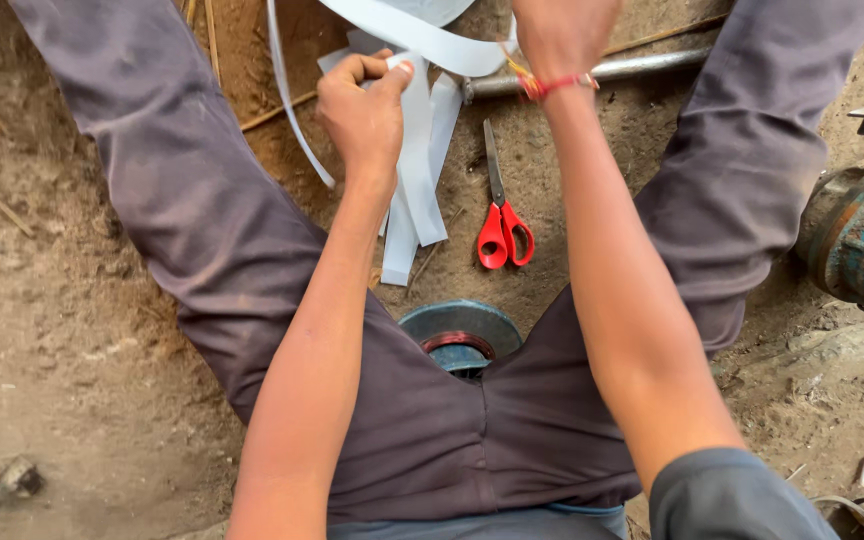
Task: The person sits on the ground and uses red-handled scissors to cut a white adhesive tape roll into multiple strips. The person repeatedly cuts, folds, and stacks the strips on their lap.
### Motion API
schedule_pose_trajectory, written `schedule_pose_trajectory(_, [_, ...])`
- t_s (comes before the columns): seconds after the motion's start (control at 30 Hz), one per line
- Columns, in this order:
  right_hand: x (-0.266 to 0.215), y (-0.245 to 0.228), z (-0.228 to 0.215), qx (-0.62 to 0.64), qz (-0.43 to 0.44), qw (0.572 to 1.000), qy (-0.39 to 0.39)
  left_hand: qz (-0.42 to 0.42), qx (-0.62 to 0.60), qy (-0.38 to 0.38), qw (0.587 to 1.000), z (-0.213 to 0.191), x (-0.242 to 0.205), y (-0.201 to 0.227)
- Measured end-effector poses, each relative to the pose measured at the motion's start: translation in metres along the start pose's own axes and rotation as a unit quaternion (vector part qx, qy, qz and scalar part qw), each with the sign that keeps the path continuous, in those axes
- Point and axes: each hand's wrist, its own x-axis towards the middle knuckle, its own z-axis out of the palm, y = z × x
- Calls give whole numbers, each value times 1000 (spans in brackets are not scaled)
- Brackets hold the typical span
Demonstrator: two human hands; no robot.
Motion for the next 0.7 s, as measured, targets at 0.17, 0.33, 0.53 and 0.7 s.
schedule_pose_trajectory(0.17, [-60,-2,-41,-14,-132,987,90,68,64,-12,996,-20,-16,41])
schedule_pose_trajectory(0.33, [-121,-26,-83,-24,-50,998,-38,214,25,-152,965,-29,-33,69])
schedule_pose_trajectory(0.53, [-168,-37,-102,-54,-76,978,-187,176,202,-334,904,-7,-54,70])
schedule_pose_trajectory(0.7, [-166,-31,-110,-26,-150,958,-245,60,373,-409,831,-22,-51,61])
